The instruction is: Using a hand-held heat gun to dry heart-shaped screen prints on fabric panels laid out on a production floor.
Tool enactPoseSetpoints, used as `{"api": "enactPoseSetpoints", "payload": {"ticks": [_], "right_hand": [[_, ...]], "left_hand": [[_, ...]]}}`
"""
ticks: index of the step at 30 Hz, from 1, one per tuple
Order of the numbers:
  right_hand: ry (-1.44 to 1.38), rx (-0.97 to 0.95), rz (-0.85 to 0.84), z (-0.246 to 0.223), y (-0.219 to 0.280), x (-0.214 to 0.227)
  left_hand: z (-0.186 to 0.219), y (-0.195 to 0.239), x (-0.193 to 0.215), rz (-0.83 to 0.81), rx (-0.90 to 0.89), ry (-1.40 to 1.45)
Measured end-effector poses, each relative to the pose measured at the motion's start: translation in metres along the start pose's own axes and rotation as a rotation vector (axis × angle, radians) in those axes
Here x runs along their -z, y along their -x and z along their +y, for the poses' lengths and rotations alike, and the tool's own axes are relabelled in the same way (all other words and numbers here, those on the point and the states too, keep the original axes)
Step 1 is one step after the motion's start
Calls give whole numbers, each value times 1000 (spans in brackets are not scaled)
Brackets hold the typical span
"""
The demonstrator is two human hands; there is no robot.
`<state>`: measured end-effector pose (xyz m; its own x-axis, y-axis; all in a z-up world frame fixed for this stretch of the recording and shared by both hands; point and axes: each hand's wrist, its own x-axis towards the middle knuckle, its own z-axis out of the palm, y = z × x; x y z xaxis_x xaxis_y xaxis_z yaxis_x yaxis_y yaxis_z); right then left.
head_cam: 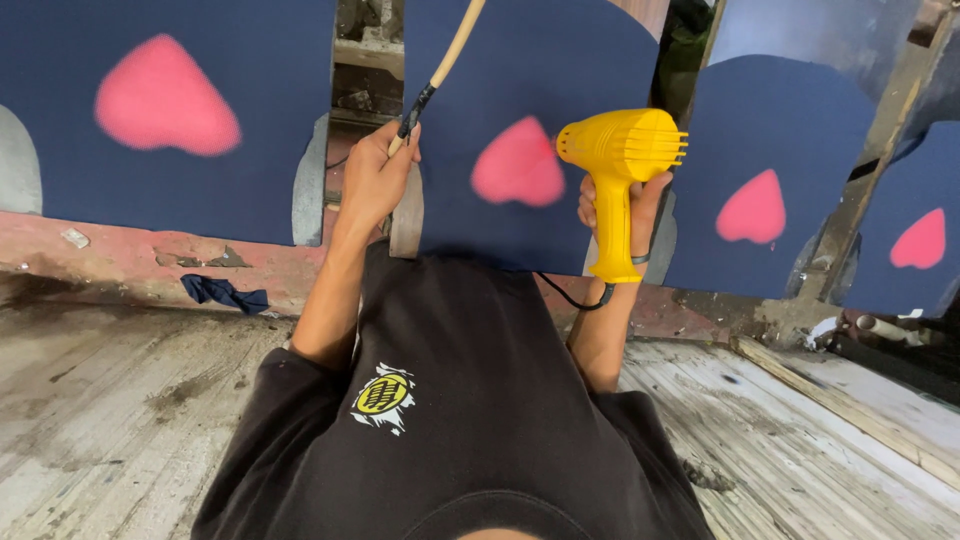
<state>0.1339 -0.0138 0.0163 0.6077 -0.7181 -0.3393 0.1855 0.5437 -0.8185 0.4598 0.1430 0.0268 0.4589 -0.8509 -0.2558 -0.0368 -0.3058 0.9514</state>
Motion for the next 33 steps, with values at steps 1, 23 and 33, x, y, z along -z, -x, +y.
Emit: {"api": "enactPoseSetpoints", "payload": {"ticks": [1,23,33], "right_hand": [[1,-1,-3,2,-1,0],[-20,-49,-150,26,-4,-9],[-1,25,-9,17,29,21]], "left_hand": [[-1,0,1,3,0,0],[0,15,0,20,-12,-32],[-6,9,-5,-27,-24,-21]]}}
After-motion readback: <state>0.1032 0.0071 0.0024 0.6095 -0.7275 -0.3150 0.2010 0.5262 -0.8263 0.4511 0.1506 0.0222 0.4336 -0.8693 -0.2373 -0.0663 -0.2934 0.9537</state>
